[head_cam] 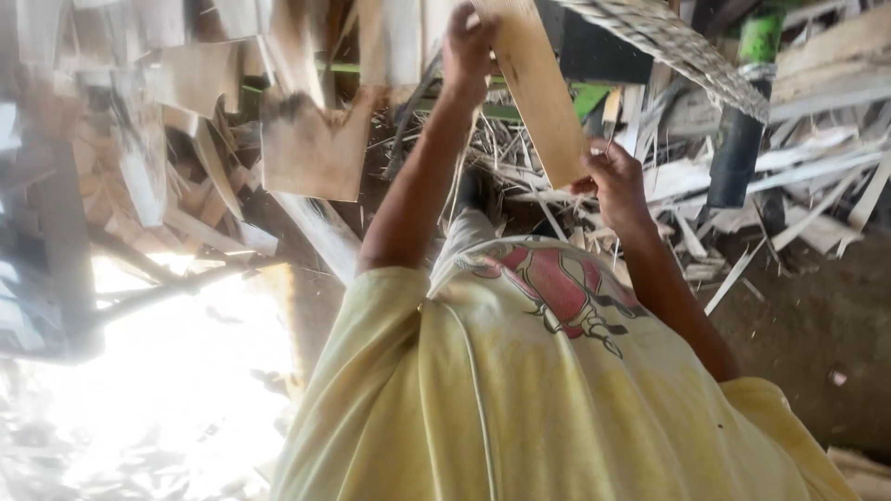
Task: Feeding thin wood strips into a processing machine.
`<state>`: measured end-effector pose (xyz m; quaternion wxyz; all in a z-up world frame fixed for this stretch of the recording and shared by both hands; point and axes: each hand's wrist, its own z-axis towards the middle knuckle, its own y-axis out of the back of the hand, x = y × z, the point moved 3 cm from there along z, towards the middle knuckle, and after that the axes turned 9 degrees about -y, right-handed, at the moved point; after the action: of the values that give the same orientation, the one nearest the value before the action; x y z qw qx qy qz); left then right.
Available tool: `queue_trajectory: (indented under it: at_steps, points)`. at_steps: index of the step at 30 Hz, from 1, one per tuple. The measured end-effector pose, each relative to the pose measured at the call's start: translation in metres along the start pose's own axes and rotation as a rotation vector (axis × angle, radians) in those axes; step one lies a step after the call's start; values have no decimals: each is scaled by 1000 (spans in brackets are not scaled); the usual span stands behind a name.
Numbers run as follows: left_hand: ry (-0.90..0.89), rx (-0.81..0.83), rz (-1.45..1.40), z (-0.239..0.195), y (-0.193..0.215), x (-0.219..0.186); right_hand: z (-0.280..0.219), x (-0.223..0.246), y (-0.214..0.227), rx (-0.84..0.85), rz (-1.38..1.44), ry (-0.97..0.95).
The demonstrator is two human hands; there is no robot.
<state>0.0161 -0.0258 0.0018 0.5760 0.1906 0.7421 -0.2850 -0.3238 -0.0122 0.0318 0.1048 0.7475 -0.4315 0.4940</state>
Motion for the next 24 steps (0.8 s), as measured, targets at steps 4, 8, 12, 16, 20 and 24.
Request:
queue_trajectory:
  at_steps: [4,8,12,16,20,24]
  points:
    - [31,22,-14,-72,21,-29,13,3,-22,20,-49,-13]
    - [-113,128,-85,-123,58,-16,18,-1,-71,150,-164,-19]
    - [-158,12,-165,-130,138,-62,27,4,-152,255,-264,-8]
    - [-118,22,-73,-131,219,-87,62,-22,-233,230,-266,18]
    - [154,202,23,-147,290,-144,90,-36,-321,215,-289,-5]
    - [76,121,90,-134,362,-138,112,-41,-392,308,-280,-47]
